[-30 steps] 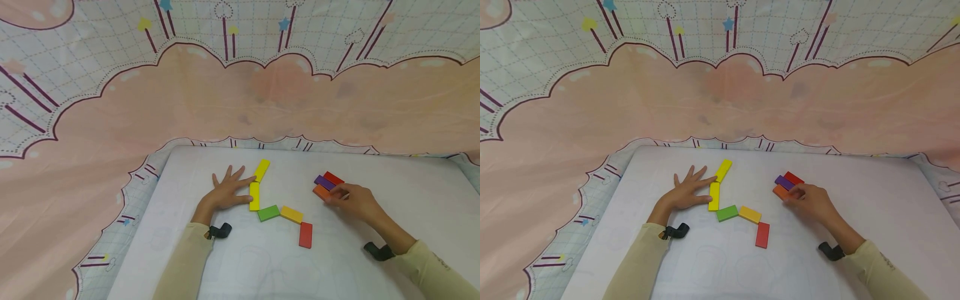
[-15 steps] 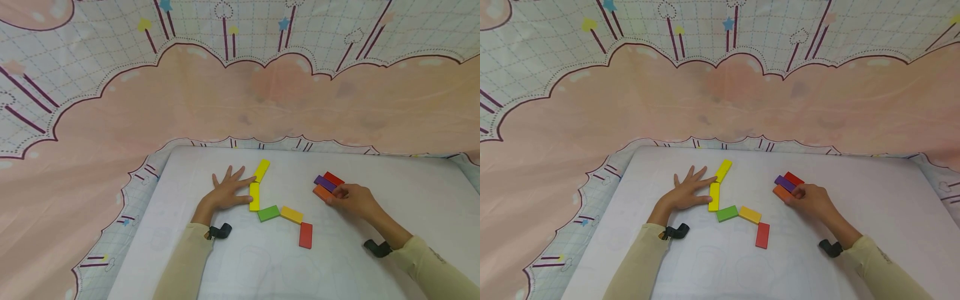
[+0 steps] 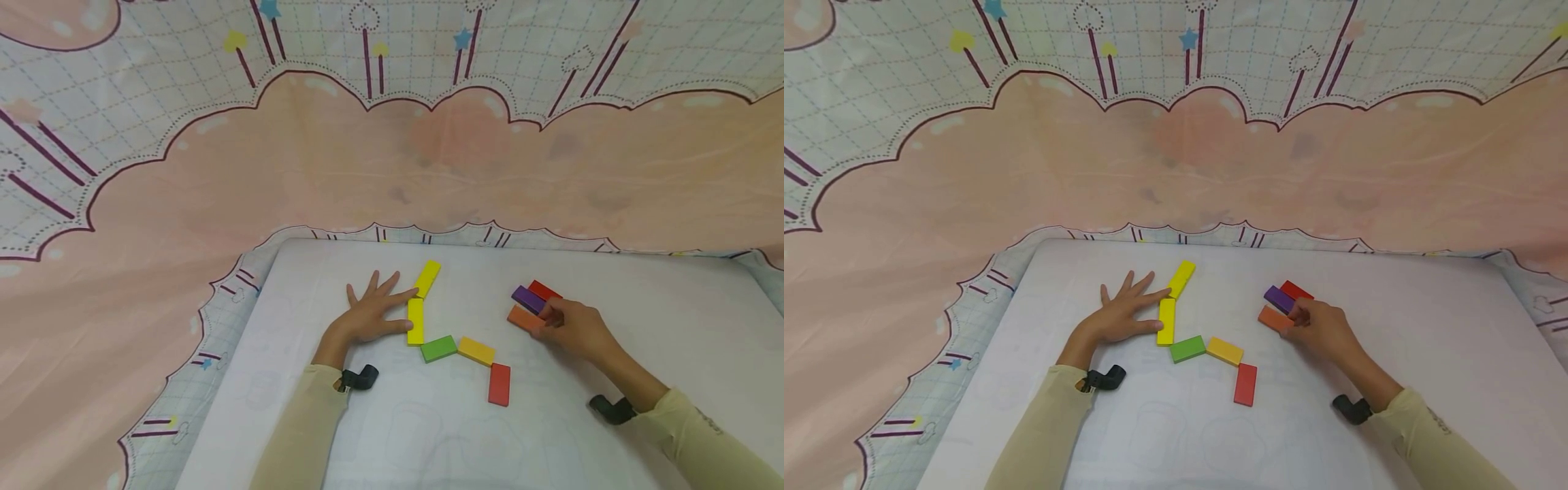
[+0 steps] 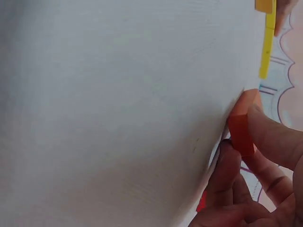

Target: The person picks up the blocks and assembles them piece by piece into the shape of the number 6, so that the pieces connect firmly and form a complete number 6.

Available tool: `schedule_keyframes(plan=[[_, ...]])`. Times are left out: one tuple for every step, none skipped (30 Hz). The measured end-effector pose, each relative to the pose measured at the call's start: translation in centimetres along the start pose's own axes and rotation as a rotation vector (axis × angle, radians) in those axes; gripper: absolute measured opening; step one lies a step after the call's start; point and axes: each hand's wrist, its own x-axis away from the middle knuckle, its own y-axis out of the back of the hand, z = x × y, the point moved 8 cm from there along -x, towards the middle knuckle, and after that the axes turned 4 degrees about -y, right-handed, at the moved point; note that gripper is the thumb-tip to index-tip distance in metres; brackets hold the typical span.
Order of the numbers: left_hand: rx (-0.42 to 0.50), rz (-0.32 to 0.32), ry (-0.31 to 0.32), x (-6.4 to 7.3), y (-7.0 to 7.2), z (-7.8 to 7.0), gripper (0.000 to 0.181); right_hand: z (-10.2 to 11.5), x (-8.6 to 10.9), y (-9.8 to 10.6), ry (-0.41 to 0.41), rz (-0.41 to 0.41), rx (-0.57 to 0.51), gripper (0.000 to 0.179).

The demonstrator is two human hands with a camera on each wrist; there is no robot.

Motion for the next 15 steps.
schedule_keyframes(plan=[[0.002,0.0,0.0,0.0,0.0,0.0,0.071,0.0,0.0,0.0,0.0,-0.002,-0.001,0.028],[0.002,0.0,0.001,0.0,0.0,0.0,0.071,0.0,0.1,0.0,-0.002,-0.003,-0.002,0.028],[0.002,0.0,0.002,0.0,0.0,0.0,0.071,0.0,0.1,0.0,-0.005,-0.003,-0.007,0.028],[0.001,0.0,0.003,0.0,0.0,-0.1,0.071,-0.1,0.1,0.0,-0.006,-0.004,-0.011,0.028],[0.001,0.0,0.004,0.0,0.0,-0.1,0.071,-0.1,0.1,0.0,-0.007,-0.003,-0.018,0.028],[0.001,0.0,0.005,0.0,0.0,-0.1,0.071,-0.2,0.1,-0.1,-0.008,0.001,-0.031,0.027],[0.0,0.0,0.006,0.0,0.0,0.0,0.071,-0.2,0.1,-0.1,-0.009,0.007,-0.046,0.026],[-0.001,0.001,0.007,0.1,0.0,0.0,0.071,-0.3,0.1,-0.2,-0.011,0.013,-0.062,0.026],[-0.001,0.003,0.009,0.1,0.0,0.0,0.071,-0.4,0.1,-0.3,-0.014,0.02,-0.081,0.025],[0.001,0.004,0.01,0.1,0.0,-0.1,0.071,-0.5,0.1,-0.5,-0.021,0.03,-0.101,0.025],[0.002,0.005,0.012,0.1,0.0,0.0,0.072,-0.6,0.1,-0.6,-0.028,0.044,-0.128,0.025],[0.004,0.006,0.011,0.1,0.0,-0.1,0.072,-0.7,0.2,-0.8,-0.039,0.061,-0.156,0.026],[0.005,0.006,0.012,0.1,0.0,-0.1,0.072,-0.7,0.2,-0.9,-0.051,0.078,-0.188,0.027],[0.007,0.007,0.012,0.1,0.0,-0.1,0.072,-0.8,0.3,-1.1,-0.061,0.095,-0.22,0.028],[0.009,0.007,0.011,0.1,0.0,-0.1,0.072,-0.8,0.4,-1.3,-0.071,0.113,-0.254,0.03]])
